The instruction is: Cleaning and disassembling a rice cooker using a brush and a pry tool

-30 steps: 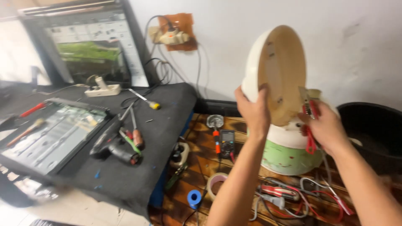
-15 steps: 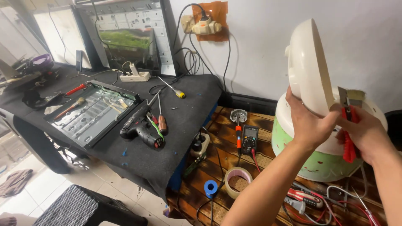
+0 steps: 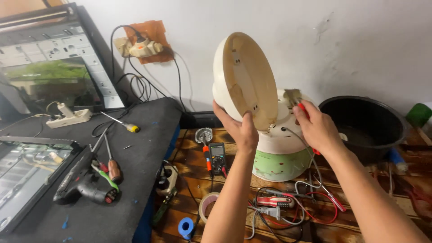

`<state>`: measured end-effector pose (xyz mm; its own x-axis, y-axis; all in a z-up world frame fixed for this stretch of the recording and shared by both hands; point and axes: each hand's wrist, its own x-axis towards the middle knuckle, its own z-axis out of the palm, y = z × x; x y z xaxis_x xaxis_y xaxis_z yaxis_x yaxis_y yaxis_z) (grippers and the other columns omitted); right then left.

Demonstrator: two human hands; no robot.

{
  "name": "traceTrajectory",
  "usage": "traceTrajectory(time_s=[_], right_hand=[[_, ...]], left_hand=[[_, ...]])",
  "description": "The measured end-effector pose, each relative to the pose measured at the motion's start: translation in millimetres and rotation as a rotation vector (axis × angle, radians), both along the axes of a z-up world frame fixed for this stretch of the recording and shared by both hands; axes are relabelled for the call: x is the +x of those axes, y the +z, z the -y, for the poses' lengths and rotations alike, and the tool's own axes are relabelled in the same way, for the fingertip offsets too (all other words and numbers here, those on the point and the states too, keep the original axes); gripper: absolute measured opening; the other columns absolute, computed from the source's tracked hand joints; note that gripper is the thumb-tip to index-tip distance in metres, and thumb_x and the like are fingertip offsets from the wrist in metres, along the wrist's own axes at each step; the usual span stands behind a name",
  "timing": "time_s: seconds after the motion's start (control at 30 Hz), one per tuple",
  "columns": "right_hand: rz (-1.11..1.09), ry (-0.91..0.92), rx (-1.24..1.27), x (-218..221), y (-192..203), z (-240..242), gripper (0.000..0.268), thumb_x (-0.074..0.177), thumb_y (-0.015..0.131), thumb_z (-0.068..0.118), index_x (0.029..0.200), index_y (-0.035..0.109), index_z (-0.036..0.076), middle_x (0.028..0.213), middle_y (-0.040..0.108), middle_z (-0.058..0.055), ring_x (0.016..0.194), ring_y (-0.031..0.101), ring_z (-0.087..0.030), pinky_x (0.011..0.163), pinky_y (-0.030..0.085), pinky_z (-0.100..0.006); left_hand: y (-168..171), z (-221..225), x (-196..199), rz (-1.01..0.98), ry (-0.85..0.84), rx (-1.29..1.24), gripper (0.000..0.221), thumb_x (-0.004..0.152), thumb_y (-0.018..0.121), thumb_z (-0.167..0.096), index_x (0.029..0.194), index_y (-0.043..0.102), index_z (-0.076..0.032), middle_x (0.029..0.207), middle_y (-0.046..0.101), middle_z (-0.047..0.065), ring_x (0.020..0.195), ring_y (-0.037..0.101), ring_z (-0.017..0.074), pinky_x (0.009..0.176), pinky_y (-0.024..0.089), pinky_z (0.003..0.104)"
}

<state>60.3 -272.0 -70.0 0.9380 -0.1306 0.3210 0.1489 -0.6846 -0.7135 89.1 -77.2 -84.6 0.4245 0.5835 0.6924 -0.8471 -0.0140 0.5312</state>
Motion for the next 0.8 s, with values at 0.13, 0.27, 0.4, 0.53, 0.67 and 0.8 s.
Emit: traceTrajectory(time_s=[0.13, 0.27, 0.4, 0.53, 0.67, 0.8], right_hand=[[0.049, -0.008, -0.3, -42.4, 33.0, -19.7, 0.039, 0.109, 0.045, 0.031, 0.142, 0.062, 0.022, 0.107, 0.076, -0.023, 0.098, 0.073, -0.043, 0.08, 0.059, -0.053], [0.061, 0.066, -0.454, -56.2, 37.5, -26.9, 0.036, 0.106, 0.051, 0.026, 0.133, 0.07, 0.011, 0.111, 0.072, -0.028, 0.098, 0.072, -0.046, 0.076, 0.06, -0.052], [0.215, 0.116, -0.663, -44.8, 15.7, -16.1, 0.029, 0.102, 0.056, 0.026, 0.122, 0.077, 0.018, 0.11, 0.072, -0.019, 0.101, 0.07, -0.04, 0.073, 0.058, -0.046], [0.185, 0.158, -0.632, -49.3, 23.8, -21.5, 0.027, 0.099, 0.058, 0.024, 0.118, 0.078, 0.02, 0.111, 0.071, -0.016, 0.104, 0.067, -0.039, 0.076, 0.056, -0.048], [0.105, 0.164, -0.641, -45.6, 18.9, -16.7, 0.026, 0.099, 0.059, 0.025, 0.115, 0.079, 0.02, 0.112, 0.072, -0.014, 0.107, 0.066, -0.036, 0.08, 0.055, -0.047], [0.127, 0.136, -0.678, -43.3, 16.0, -15.3, 0.027, 0.101, 0.056, 0.027, 0.116, 0.078, 0.023, 0.108, 0.072, -0.011, 0.102, 0.066, -0.033, 0.075, 0.054, -0.044]], left_hand=[[4.2, 6.2, -8.9, 0.001, -0.007, 0.045, 0.098, 0.061, 0.064, -0.006, 0.154, 0.034, -0.002, 0.141, 0.049, 0.022, 0.141, 0.043, 0.0283, 0.12, 0.026, 0.045], [2.0, 6.2, -11.6, 0.151, -0.02, 0.152, 0.09, 0.066, 0.061, -0.004, 0.151, 0.033, 0.003, 0.13, 0.054, 0.024, 0.128, 0.053, 0.0307, 0.111, 0.038, 0.049], [2.4, 9.5, -8.2, 0.247, 0.002, 0.227, 0.086, 0.069, 0.06, -0.006, 0.15, 0.033, 0.005, 0.126, 0.057, 0.024, 0.122, 0.058, 0.0326, 0.104, 0.044, 0.049], [2.8, 5.8, -9.2, 0.267, -0.001, 0.239, 0.085, 0.069, 0.059, -0.005, 0.15, 0.033, 0.005, 0.125, 0.058, 0.023, 0.119, 0.06, 0.0329, 0.101, 0.046, 0.051], [1.6, 3.3, -11.4, 0.257, 0.003, 0.26, 0.085, 0.07, 0.058, -0.006, 0.15, 0.032, 0.005, 0.122, 0.056, 0.023, 0.115, 0.059, 0.0321, 0.095, 0.049, 0.05], [0.6, 1.4, -9.9, 0.262, -0.026, 0.267, 0.085, 0.071, 0.058, -0.007, 0.151, 0.031, 0.003, 0.123, 0.056, 0.022, 0.115, 0.059, 0.0295, 0.093, 0.051, 0.049]])
